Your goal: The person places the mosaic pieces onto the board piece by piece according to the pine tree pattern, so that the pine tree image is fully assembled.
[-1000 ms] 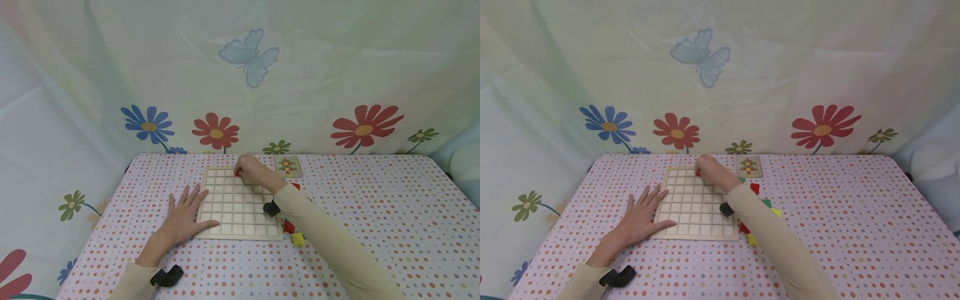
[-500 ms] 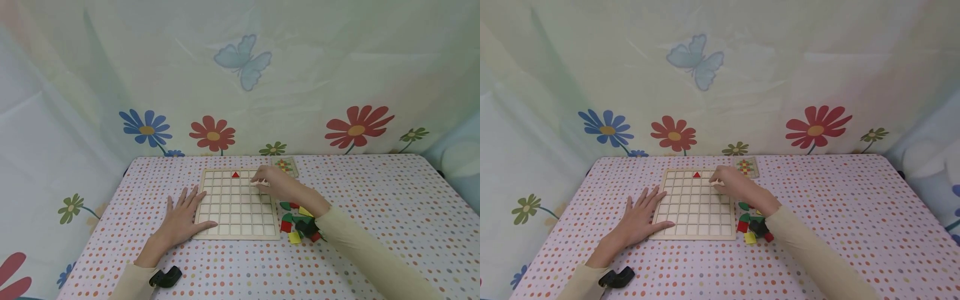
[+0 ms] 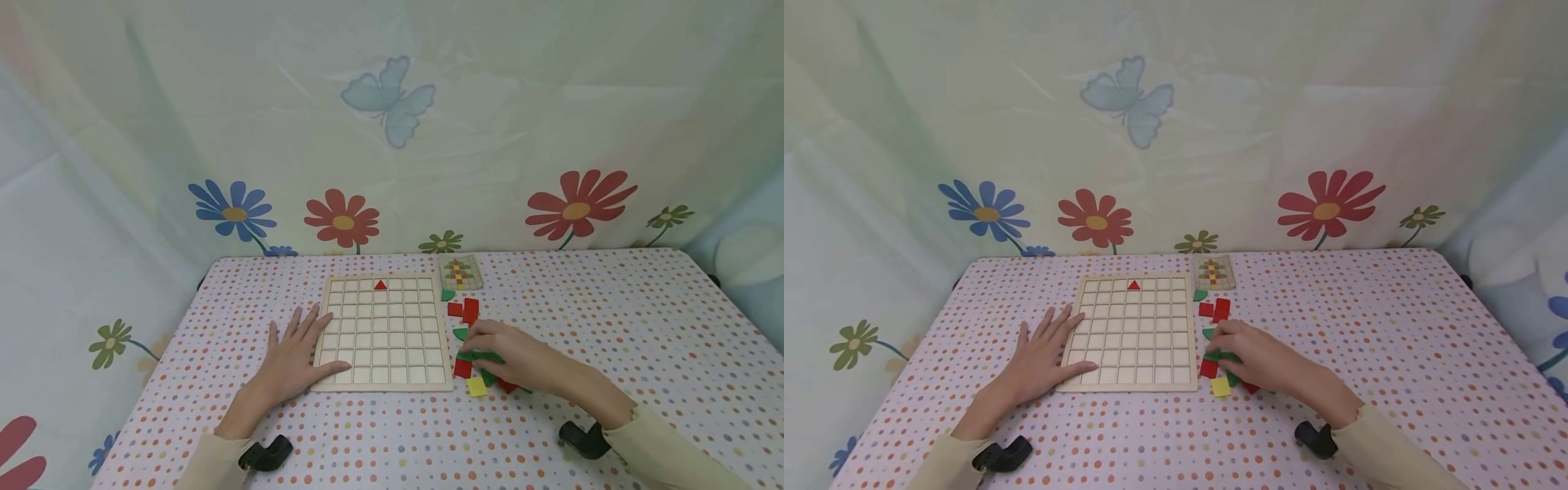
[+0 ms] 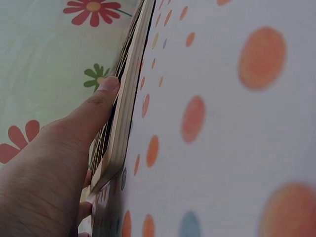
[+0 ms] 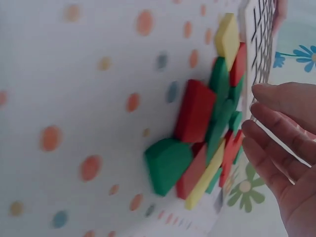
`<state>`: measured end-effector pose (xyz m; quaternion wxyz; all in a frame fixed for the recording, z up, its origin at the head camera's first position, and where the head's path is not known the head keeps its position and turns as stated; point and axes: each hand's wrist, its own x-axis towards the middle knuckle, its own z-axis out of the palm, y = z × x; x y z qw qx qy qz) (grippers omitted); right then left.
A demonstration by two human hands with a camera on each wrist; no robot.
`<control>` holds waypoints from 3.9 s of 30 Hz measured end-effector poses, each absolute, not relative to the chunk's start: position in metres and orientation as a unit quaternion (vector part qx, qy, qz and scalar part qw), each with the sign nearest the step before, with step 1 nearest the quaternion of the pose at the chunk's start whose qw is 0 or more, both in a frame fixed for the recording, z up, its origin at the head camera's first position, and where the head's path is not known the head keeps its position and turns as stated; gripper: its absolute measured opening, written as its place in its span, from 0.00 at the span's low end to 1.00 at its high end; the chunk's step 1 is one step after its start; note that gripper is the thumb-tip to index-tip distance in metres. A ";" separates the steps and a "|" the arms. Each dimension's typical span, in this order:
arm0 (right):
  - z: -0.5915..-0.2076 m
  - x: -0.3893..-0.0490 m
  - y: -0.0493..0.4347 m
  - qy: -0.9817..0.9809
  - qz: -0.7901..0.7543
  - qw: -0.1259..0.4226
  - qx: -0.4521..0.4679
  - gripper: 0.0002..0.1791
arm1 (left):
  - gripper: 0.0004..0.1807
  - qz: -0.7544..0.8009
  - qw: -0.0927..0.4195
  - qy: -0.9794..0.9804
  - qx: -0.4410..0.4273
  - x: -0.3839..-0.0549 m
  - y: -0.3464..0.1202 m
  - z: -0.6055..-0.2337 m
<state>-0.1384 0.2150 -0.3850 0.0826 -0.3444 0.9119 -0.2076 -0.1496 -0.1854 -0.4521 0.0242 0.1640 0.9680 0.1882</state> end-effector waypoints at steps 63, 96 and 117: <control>-0.393 -0.162 0.220 0.902 -0.277 0.095 -0.318 0.12 | 0.57 0.193 0.031 0.967 0.161 -0.150 -0.184 -0.454; -0.394 -0.267 0.074 0.854 -0.323 0.055 -0.405 0.09 | 0.58 0.189 0.039 0.968 0.159 -0.152 -0.185 -0.456; -0.392 -0.280 0.053 0.870 -0.241 0.066 -0.425 0.08 | 0.57 0.196 0.033 0.967 0.159 -0.152 -0.186 -0.453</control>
